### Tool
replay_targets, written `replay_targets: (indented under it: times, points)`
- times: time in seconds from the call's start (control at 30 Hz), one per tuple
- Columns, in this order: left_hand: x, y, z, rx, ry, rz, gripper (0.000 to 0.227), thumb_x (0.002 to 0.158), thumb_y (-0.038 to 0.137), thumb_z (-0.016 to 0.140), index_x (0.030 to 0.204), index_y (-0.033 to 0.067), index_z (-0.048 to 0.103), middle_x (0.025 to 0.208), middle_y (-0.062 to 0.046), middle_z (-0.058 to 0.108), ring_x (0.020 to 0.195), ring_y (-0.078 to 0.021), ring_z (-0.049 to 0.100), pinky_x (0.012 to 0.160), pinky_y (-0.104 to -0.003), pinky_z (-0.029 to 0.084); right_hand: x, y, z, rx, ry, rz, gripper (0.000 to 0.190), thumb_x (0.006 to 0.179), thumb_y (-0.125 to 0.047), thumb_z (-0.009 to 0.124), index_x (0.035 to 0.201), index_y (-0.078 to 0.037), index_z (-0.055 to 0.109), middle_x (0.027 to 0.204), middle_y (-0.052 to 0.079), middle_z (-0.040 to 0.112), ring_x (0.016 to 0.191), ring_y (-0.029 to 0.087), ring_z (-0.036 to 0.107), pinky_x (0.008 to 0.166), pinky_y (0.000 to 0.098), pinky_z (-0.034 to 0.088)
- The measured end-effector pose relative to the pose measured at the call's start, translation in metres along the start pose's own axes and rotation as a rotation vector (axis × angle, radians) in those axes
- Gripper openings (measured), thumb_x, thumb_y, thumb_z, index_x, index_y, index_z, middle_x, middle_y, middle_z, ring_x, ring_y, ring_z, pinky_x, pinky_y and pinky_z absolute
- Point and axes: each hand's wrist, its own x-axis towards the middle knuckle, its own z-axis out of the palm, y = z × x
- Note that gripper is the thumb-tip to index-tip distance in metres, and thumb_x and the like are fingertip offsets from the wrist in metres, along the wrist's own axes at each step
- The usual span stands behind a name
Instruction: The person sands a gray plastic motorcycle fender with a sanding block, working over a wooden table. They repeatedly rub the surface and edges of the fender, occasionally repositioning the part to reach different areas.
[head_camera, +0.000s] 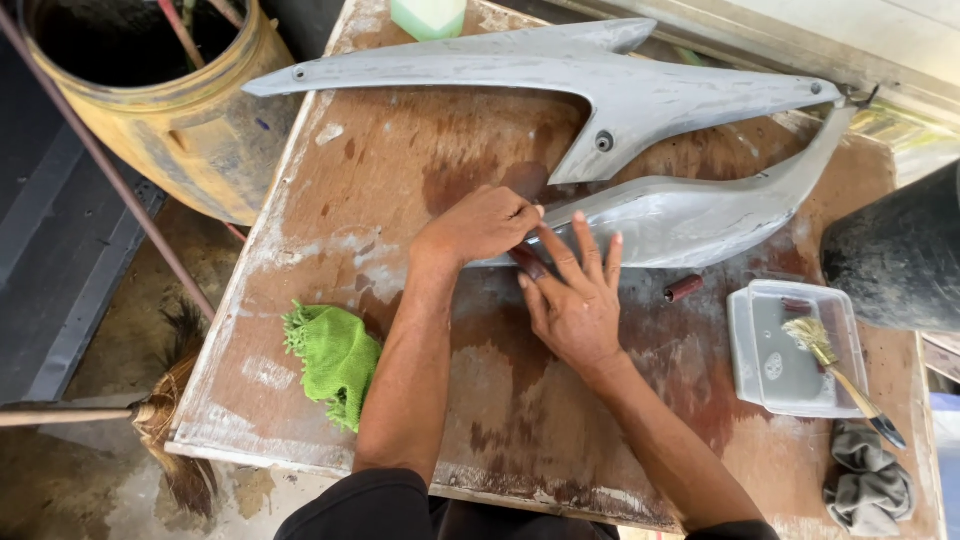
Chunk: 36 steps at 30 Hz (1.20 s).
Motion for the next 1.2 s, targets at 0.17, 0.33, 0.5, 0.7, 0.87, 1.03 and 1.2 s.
replay_targets:
  times: [0.17, 0.33, 0.5, 0.7, 0.87, 1.03, 1.2]
  points:
    - [-0.003, 0.001, 0.000, 0.029, 0.014, 0.015, 0.046, 0.085, 0.042, 0.050, 0.071, 0.0051, 0.073, 0.080, -0.025, 0.070, 0.088, -0.0455, 0.070, 0.076, -0.053, 0.052, -0.012, 0.061, 0.002, -0.081, 0.021, 0.102, 0.021, 0.104, -0.033, 0.062, 0.107, -0.021, 0.079, 0.151, 0.002, 0.058, 0.152, 0.037, 0.033, 0.121, 0.0618, 0.006]
    - [-0.002, 0.002, -0.003, 0.072, -0.031, 0.037, 0.038, 0.079, 0.041, 0.064, 0.096, 0.0098, 0.080, 0.095, -0.021, 0.077, 0.097, -0.0442, 0.072, 0.084, -0.049, 0.056, -0.009, 0.053, -0.005, -0.059, 0.033, 0.205, 0.025, 0.107, -0.029, 0.057, 0.117, -0.019, 0.078, 0.151, 0.004, 0.057, 0.150, 0.040, 0.032, 0.121, 0.0640, 0.007]
    - [0.006, -0.001, 0.000, 0.195, -0.060, -0.001, 0.051, 0.070, 0.037, 0.082, 0.116, 0.0155, 0.076, 0.114, -0.019, 0.075, 0.113, -0.0412, 0.068, 0.098, -0.051, 0.055, -0.007, 0.058, -0.008, -0.097, 0.016, 0.078, 0.018, 0.100, -0.033, 0.067, 0.105, -0.022, 0.080, 0.152, 0.000, 0.058, 0.151, 0.032, 0.037, 0.124, 0.0554, 0.006]
    - [0.011, -0.008, 0.005, 0.203, -0.026, 0.019, 0.048, 0.070, 0.041, 0.084, 0.111, 0.0175, 0.077, 0.108, -0.018, 0.076, 0.108, -0.0416, 0.070, 0.095, -0.052, 0.055, -0.009, 0.090, -0.021, -0.125, 0.095, 0.283, 0.026, 0.106, -0.028, 0.062, 0.092, -0.013, 0.078, 0.153, 0.005, 0.057, 0.150, 0.037, 0.035, 0.120, 0.0629, 0.013]
    - [0.012, -0.005, 0.007, 0.182, 0.001, -0.012, 0.049, 0.072, 0.049, 0.082, 0.108, 0.0160, 0.077, 0.104, -0.017, 0.077, 0.106, -0.0411, 0.071, 0.093, -0.051, 0.056, -0.006, 0.067, -0.020, -0.066, 0.004, 0.164, 0.022, 0.103, -0.032, 0.063, 0.096, -0.019, 0.081, 0.148, 0.001, 0.060, 0.151, 0.032, 0.037, 0.123, 0.0572, 0.008]
    - [0.005, 0.004, 0.005, 0.173, 0.005, -0.025, 0.051, 0.072, 0.050, 0.083, 0.108, 0.0145, 0.076, 0.104, -0.019, 0.077, 0.107, -0.0430, 0.070, 0.094, -0.053, 0.055, -0.008, 0.097, -0.025, -0.065, 0.040, 0.279, 0.027, 0.109, -0.031, 0.056, 0.111, -0.017, 0.079, 0.150, 0.004, 0.058, 0.149, 0.035, 0.035, 0.121, 0.0621, 0.009]
    - [0.008, 0.005, 0.005, 0.235, -0.016, -0.020, 0.053, 0.075, 0.047, 0.082, 0.119, 0.0200, 0.075, 0.111, -0.020, 0.076, 0.111, -0.0444, 0.069, 0.096, -0.052, 0.054, -0.004, 0.096, -0.024, -0.001, 0.065, 0.272, 0.030, 0.107, -0.028, 0.058, 0.091, -0.013, 0.078, 0.143, 0.007, 0.063, 0.144, 0.037, 0.044, 0.120, 0.0635, 0.020]
